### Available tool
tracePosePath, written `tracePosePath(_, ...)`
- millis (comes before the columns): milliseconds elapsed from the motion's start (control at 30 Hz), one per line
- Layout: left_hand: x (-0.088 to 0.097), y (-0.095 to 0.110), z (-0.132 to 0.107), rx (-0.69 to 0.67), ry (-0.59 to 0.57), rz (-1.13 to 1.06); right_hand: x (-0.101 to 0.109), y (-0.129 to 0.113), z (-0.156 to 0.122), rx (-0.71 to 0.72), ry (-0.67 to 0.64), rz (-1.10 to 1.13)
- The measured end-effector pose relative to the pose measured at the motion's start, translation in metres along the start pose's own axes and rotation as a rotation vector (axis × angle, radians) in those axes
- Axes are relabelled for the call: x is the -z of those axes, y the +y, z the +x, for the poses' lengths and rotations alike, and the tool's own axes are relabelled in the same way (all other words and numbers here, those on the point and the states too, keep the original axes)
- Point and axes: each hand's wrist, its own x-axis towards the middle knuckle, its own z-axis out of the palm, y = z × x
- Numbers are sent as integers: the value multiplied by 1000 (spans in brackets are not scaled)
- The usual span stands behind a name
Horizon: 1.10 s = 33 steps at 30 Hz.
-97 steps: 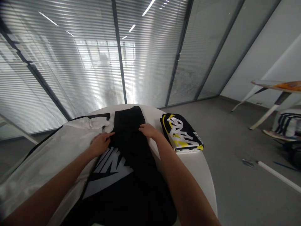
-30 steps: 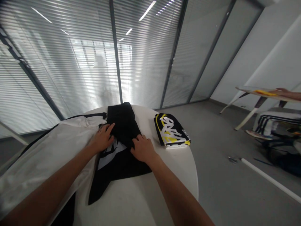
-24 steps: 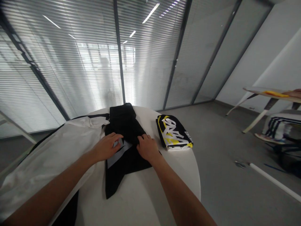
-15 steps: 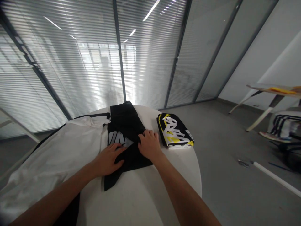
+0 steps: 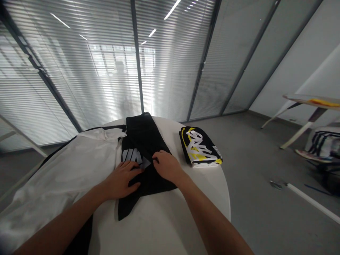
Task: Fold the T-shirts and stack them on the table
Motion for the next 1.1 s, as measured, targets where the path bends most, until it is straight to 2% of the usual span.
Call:
tracePosePath(100,0,-1,2,29,26,28,-5,-3,2,9,25,251)
tracePosePath(233,-6,-13,6,178,123,-8,-18,-9,4,-26,53,566)
tracePosePath(300,-9,-20,7,218,142,-89,-24,-14,3,-17,13,693)
tracePosePath(367,-12,-24,7,204,116,-145,-28,-20,0,4,-56,807)
tracePosePath(467,-14,-26,7,172,87,-124,-28,-28,-6,59,-171,896)
tracePosePath(567,-15,-26,9,174,72,-75,-21,-31,-14,127,-211,732)
tracePosePath(667,-14,-26,10,173,69,-53,-9,-30,-20,153,-175,315)
tracePosePath(767,-12,-27,11,179,89,-44,0,-29,-24,174,-287,65)
tracePosePath(867,-11,-27,10,185,99,-48,2,-32,-27,249,-380,18)
tracePosePath(967,-10,-28,9,177,104,-54,-1,-37,-29,332,-422,82)
tracePosePath(1100,-4,-34,7,177,101,-62,-7,-44,-28,356,-366,273)
